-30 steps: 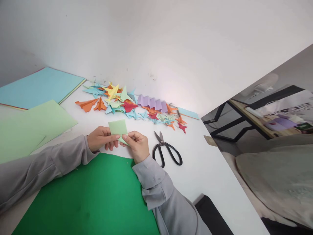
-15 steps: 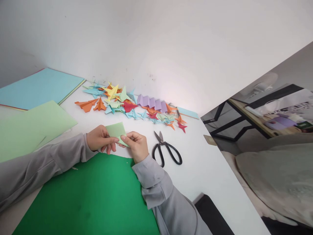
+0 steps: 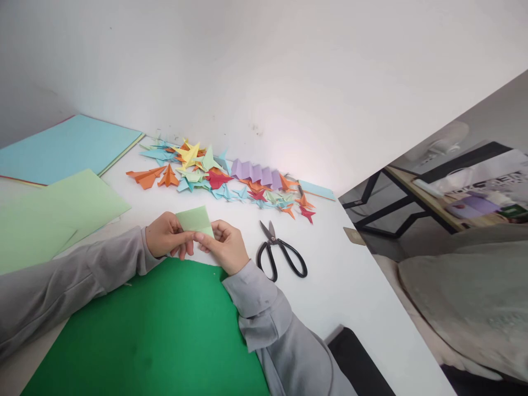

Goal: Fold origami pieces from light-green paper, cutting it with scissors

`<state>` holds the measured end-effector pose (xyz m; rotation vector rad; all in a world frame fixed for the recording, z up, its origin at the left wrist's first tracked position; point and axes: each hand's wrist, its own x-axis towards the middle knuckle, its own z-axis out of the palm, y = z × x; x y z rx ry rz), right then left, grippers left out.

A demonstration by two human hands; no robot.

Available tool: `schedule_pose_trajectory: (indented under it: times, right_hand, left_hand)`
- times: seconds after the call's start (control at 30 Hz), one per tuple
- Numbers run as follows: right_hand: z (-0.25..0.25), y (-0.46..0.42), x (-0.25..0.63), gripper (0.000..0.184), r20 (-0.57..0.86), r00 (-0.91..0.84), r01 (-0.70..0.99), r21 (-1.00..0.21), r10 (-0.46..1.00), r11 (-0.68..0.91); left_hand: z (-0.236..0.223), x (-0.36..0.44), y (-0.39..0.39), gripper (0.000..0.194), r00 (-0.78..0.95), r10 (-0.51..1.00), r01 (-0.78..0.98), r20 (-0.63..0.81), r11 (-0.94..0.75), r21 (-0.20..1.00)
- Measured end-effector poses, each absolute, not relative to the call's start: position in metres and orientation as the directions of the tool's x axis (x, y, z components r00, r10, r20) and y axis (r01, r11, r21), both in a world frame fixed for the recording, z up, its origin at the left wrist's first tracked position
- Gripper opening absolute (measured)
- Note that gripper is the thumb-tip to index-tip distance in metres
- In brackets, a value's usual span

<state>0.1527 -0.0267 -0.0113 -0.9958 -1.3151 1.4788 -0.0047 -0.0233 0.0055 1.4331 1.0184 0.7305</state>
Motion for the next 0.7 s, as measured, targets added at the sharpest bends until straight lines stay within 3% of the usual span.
schedule_pose_trajectory:
  times: [0.13, 0.7]
  right_hand:
    - [-0.0104, -0.0256, 0.1531, 0.027, -0.041, -0.327, -0.038, -0.998, 0.944, -0.057]
    - [-0.011, -0.0228, 0.1512, 0.028, -0.027, -0.281, -0.099, -0.993, 0.959, -0.057]
  left_hand:
    - [0.0066, -0.0052, -0.0233, 0.031, 0.398, 0.906, 0.197, -0.141, 0.066, 0.978]
    - [-0.0012, -0.0043, -0.0184, 0.03, 0.383, 0.919, 0.083, -0.092, 0.065, 0.994]
